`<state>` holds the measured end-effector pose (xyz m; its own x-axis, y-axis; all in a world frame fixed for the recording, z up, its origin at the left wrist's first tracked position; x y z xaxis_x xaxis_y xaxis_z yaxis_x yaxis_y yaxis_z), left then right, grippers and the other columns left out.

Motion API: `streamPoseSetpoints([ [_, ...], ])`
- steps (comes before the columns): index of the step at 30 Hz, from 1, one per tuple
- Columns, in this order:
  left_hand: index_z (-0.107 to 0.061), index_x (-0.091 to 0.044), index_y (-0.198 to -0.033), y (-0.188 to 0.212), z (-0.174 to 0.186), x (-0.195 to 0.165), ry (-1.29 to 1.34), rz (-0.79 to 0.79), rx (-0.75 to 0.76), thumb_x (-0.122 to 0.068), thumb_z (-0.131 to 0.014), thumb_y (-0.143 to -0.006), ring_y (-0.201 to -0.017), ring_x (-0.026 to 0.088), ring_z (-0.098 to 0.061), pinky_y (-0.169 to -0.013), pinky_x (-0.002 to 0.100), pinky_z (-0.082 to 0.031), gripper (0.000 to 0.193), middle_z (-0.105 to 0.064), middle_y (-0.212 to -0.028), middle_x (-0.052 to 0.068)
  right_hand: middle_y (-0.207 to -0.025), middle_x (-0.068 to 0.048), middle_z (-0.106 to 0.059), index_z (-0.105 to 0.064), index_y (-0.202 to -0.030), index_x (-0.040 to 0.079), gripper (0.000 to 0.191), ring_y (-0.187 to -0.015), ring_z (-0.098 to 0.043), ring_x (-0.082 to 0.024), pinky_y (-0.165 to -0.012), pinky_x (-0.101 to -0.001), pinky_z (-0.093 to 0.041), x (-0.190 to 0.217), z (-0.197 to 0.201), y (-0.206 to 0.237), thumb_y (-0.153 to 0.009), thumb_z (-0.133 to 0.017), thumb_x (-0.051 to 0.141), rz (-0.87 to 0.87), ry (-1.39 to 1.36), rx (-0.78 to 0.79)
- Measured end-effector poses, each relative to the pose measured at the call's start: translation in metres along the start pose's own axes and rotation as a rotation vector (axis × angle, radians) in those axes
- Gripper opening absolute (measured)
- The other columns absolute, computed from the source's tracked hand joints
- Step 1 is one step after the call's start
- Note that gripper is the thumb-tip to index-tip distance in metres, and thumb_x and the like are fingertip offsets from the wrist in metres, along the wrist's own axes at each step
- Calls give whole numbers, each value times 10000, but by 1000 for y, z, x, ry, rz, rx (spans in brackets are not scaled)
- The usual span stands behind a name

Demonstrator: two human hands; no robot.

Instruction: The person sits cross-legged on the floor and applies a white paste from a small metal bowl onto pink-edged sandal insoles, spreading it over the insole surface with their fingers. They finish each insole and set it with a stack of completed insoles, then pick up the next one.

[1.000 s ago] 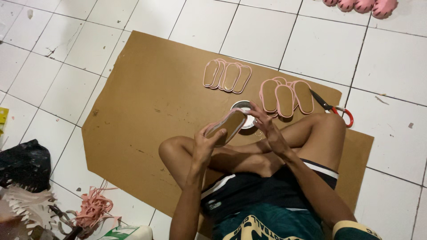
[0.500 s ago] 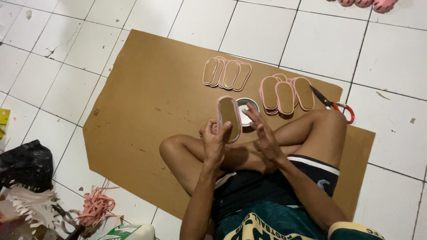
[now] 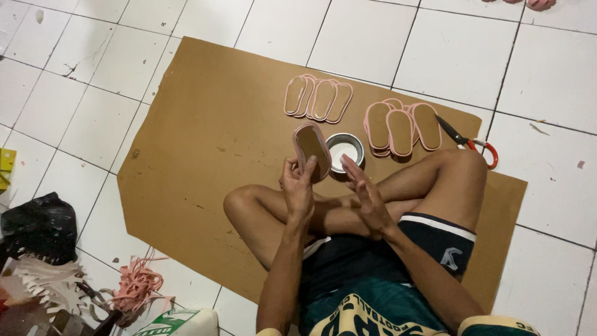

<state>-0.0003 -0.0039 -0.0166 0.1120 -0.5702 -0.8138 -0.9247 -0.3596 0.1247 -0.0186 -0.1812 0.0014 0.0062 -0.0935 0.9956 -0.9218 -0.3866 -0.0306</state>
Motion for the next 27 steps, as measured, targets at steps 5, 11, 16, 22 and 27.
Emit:
streamPoseSetpoints([
  [5, -525, -1, -1116, 2, -2, 3, 22, 38, 24, -26, -745, -942, -833, 153, -693, -749, 277, -579, 281, -717, -982, 134, -1721, -158, -241, -349, -1610, 141, 873, -1587, -233, -372, -1259, -515, -230, 3, 13, -23, -1010, -179, 753, 94, 289, 66],
  [11, -500, -21, -1114, 5, -13, -1, 156, -63, -14, -13, -729, -957, -937, 180, -703, -828, 308, -612, 278, -688, -1065, 134, -1777, -115, -231, -290, -1676, 172, 878, -1473, -422, -351, -926, -498, -461, -8, -1, -13, -1005, -234, 736, -15, 157, 54],
  [16, -493, -66, -1193, 3, -19, 6, 278, -151, -97, -32, -712, -941, -1066, 196, -680, -907, 357, -613, 335, -650, -1177, 93, -1680, -174, -326, -282, -1651, 142, 778, -1391, -445, -294, -983, -351, -458, -21, -15, 3, -1049, -333, 631, -18, -6, -7],
  [22, -472, -66, -1387, 13, -18, 28, 390, 2, -30, -10, -719, -941, -1190, 189, -595, -1026, 334, -529, 512, -589, -1277, 69, -1389, -162, -575, -187, -1667, 152, 878, -1207, -617, -200, -991, -343, -562, -14, -1, -29, -981, -735, 159, 165, -141, -154],
  [27, -361, -23, -1438, 18, -5, -19, -409, -358, -53, -119, -873, -833, -1269, 224, -517, -1088, 351, -465, 799, -469, -1400, 104, -1116, -107, -743, -319, -1602, 147, 820, -905, -710, -158, -796, -327, -597, 11, 28, -39, -905, -743, 58, 133, 334, -144],
])
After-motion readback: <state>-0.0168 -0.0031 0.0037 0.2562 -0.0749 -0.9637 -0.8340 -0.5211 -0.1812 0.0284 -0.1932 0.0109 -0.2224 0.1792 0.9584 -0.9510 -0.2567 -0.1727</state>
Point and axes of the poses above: each hand's wrist, its own y-axis away from the middle knuckle, its own z-axis out of the back of the hand, x = y × z, the point moved 2 cm from there along -y, towards the middle knuckle
